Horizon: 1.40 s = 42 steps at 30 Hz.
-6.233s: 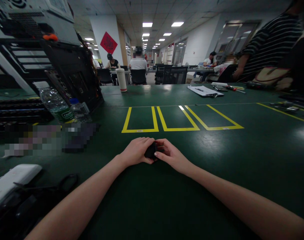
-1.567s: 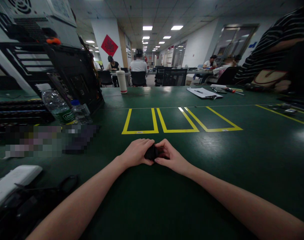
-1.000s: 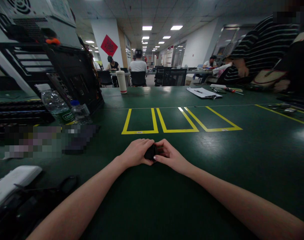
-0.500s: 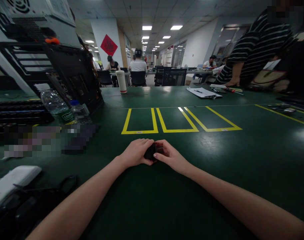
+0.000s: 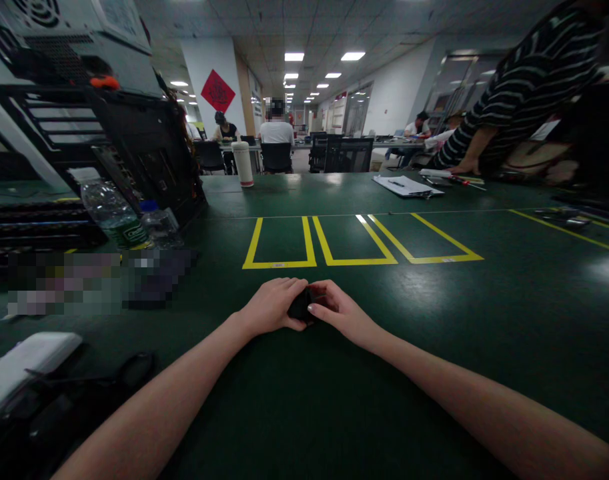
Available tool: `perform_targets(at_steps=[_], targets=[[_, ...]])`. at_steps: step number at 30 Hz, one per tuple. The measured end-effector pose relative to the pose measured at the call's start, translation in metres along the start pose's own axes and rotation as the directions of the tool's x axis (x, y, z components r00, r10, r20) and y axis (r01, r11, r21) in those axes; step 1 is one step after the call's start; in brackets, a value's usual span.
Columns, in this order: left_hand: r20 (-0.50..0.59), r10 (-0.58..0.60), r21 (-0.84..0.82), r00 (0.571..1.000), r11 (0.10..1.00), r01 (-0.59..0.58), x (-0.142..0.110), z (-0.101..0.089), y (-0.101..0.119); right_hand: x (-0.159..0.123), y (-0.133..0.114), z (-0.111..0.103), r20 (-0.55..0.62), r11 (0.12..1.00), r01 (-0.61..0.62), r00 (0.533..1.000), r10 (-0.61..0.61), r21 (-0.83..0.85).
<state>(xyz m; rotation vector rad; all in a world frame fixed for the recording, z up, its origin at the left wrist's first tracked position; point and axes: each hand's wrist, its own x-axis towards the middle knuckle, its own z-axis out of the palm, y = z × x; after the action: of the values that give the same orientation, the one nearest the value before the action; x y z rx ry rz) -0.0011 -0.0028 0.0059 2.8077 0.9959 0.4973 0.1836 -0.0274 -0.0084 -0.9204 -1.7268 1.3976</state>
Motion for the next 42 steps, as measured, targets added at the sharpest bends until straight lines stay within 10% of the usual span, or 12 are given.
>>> perform_targets(at_steps=[42], targets=[[-0.004,0.001,0.005,1.000,1.000,-0.001,-0.0005,0.0005,-0.0005,-0.0029,-0.0034,-0.0030,0.080,0.999,0.045,0.996,-0.048,0.027]])
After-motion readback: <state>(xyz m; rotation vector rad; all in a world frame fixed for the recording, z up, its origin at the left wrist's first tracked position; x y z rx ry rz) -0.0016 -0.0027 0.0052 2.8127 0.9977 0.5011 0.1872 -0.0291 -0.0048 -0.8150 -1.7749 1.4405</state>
